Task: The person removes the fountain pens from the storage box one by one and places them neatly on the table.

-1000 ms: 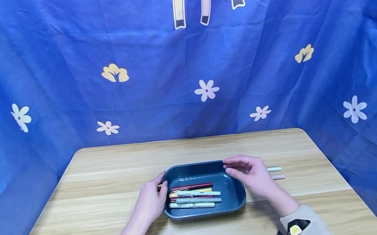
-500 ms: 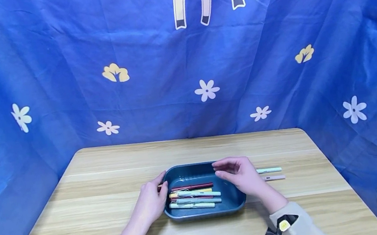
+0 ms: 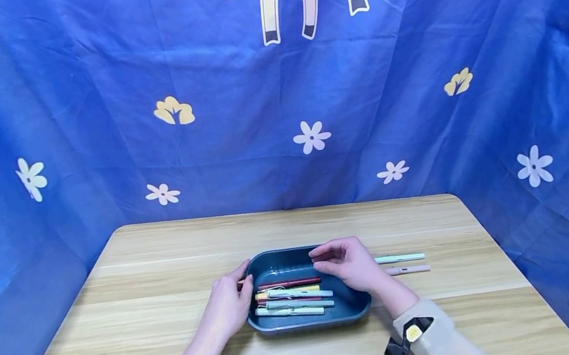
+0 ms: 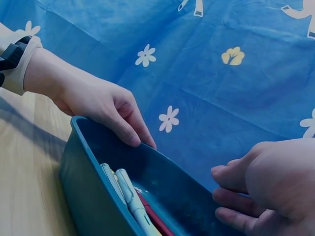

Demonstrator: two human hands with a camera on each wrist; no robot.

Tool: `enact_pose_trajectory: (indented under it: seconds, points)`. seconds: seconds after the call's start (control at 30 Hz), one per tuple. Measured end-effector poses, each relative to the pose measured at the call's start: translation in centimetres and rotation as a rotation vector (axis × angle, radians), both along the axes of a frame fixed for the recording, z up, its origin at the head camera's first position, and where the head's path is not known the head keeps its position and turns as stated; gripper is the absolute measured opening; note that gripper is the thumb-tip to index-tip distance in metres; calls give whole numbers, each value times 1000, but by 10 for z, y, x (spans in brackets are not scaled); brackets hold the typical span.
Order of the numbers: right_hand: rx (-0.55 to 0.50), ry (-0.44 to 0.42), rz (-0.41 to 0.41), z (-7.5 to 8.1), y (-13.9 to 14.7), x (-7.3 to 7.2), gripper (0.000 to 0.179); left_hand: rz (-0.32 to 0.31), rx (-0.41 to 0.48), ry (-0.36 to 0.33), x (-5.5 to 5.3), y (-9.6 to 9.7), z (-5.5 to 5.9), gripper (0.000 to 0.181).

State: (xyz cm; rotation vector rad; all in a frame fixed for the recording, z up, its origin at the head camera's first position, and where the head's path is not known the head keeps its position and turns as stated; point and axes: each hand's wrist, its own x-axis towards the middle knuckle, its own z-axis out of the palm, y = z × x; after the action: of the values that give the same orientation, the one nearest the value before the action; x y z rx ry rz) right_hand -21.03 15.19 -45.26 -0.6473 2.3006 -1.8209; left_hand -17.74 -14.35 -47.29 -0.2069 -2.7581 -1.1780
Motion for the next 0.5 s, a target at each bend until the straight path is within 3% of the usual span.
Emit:
enact_pose_trajectory:
  seconds: [0.5]
  points:
    - [93, -87, 22, -2, -20, -7, 23, 1, -8, 5, -1, -1, 0, 46]
